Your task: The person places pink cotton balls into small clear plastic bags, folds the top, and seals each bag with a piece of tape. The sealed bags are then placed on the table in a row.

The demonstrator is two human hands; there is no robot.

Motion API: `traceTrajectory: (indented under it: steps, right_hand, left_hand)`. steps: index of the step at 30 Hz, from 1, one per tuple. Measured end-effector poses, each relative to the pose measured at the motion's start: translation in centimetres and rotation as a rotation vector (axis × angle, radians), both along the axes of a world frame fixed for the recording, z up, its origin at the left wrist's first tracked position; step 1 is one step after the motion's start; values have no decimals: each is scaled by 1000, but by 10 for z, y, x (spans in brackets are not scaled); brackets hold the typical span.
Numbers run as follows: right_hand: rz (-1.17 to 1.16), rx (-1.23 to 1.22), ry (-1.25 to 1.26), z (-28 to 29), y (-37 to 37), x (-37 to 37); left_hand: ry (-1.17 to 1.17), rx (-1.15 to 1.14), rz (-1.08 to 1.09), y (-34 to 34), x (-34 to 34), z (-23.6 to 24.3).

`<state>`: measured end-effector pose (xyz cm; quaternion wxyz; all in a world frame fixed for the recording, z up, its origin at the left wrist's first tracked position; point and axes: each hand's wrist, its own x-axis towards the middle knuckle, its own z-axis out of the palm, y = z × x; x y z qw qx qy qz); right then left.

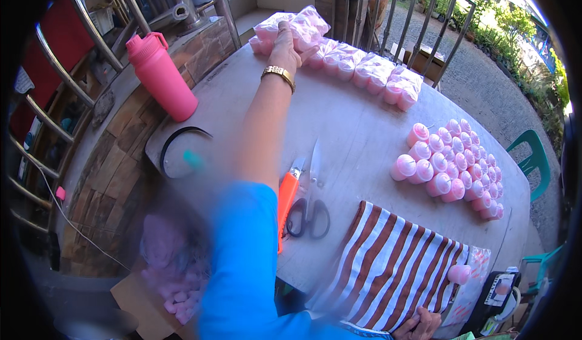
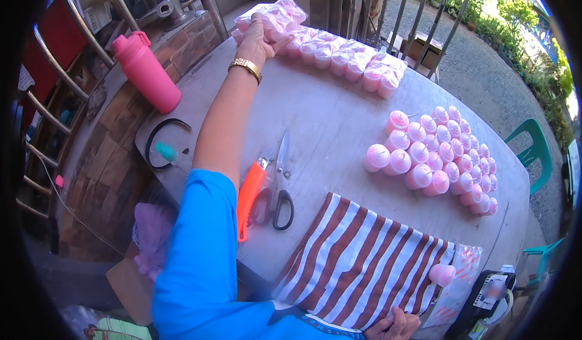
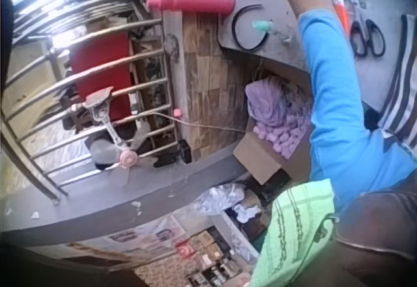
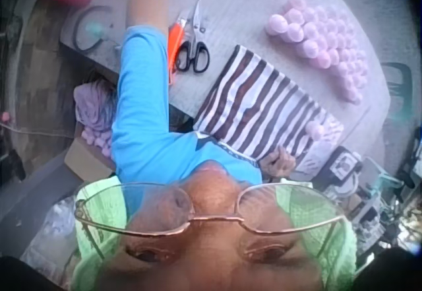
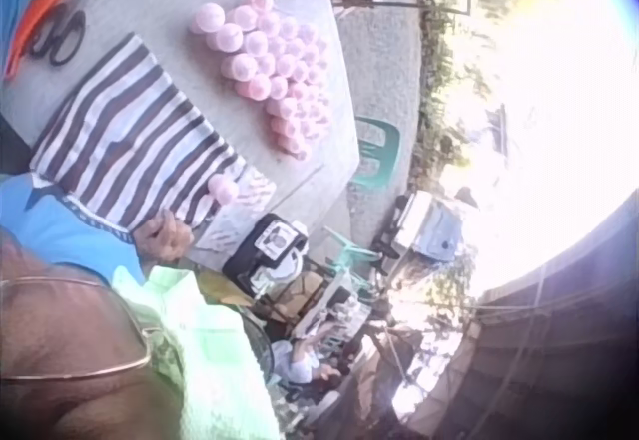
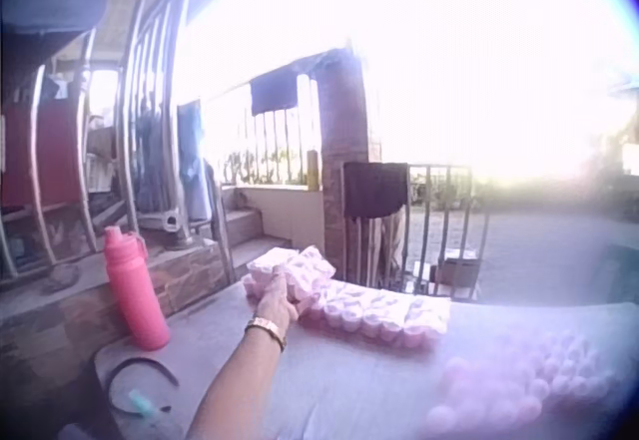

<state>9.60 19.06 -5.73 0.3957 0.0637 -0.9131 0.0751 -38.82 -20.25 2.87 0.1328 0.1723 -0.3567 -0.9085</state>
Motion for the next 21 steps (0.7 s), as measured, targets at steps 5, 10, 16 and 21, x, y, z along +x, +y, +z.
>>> traceTrajectory:
  steps: [5, 10, 16, 21]
  right_hand:
    - [-36, -19, -12, 4, -3, -2]
    - [-68, -25, -30, 0, -4, 2]
    - [-57, -30, -23, 3, -6, 0]
    - [-22, -19, -2, 5, -6, -4]
  left_hand:
    - [-128, -19, -17, -7, -16, 0]
    - [-285, -554, -137, -13, 2, 1]
    - [-230, -1424, 278, -24, 5, -27]
    - [-319, -1636, 402, -23, 0, -26]
